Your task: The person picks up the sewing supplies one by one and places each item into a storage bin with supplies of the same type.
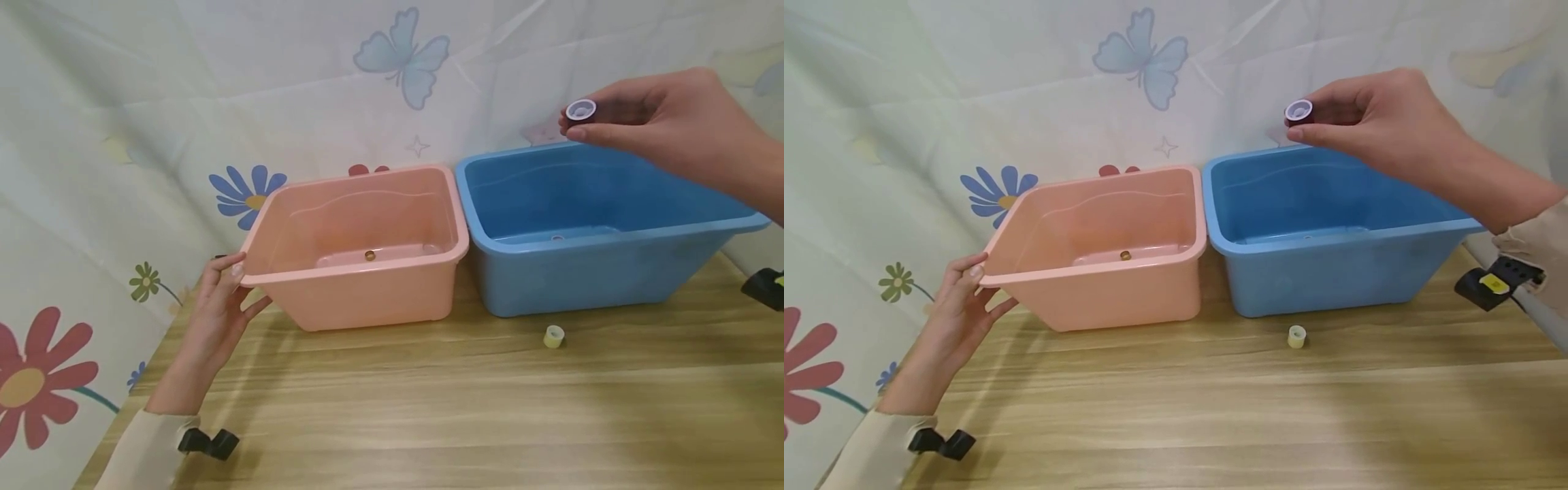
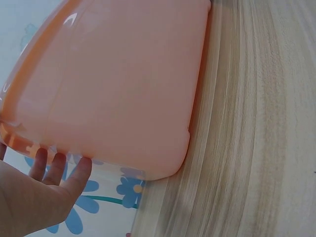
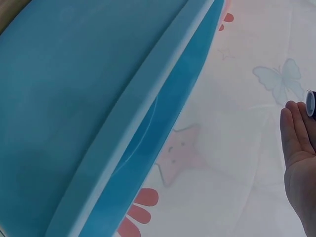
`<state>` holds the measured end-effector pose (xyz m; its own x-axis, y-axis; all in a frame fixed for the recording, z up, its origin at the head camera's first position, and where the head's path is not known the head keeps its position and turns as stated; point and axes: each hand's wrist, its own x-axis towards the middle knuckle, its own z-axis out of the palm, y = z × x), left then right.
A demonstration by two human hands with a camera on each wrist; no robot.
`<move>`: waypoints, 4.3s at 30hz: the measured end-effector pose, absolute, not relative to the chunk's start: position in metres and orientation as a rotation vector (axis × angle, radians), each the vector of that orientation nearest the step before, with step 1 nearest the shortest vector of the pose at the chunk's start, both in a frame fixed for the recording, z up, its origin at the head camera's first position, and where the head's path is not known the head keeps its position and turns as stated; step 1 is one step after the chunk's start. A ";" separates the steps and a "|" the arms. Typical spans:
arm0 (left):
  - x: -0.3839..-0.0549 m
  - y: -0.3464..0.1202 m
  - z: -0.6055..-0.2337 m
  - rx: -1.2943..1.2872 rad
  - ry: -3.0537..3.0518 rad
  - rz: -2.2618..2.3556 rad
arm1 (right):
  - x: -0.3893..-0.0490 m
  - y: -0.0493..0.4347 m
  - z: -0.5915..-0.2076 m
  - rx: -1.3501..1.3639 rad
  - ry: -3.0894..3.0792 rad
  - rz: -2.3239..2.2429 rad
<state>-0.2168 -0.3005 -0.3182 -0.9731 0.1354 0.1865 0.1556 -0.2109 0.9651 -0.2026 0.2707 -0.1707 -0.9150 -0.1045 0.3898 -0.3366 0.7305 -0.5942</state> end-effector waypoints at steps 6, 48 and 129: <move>-0.216 -0.300 -0.320 -0.360 -1.974 -2.404 | -0.209 0.273 -0.170 0.319 -2.631 0.966; -0.214 -0.304 -0.321 -0.346 -1.968 -2.404 | -0.274 0.276 -0.155 0.391 -2.941 0.860; -0.214 -0.301 -0.320 -0.326 -1.941 -2.428 | -0.125 0.251 -0.271 1.068 -2.554 0.712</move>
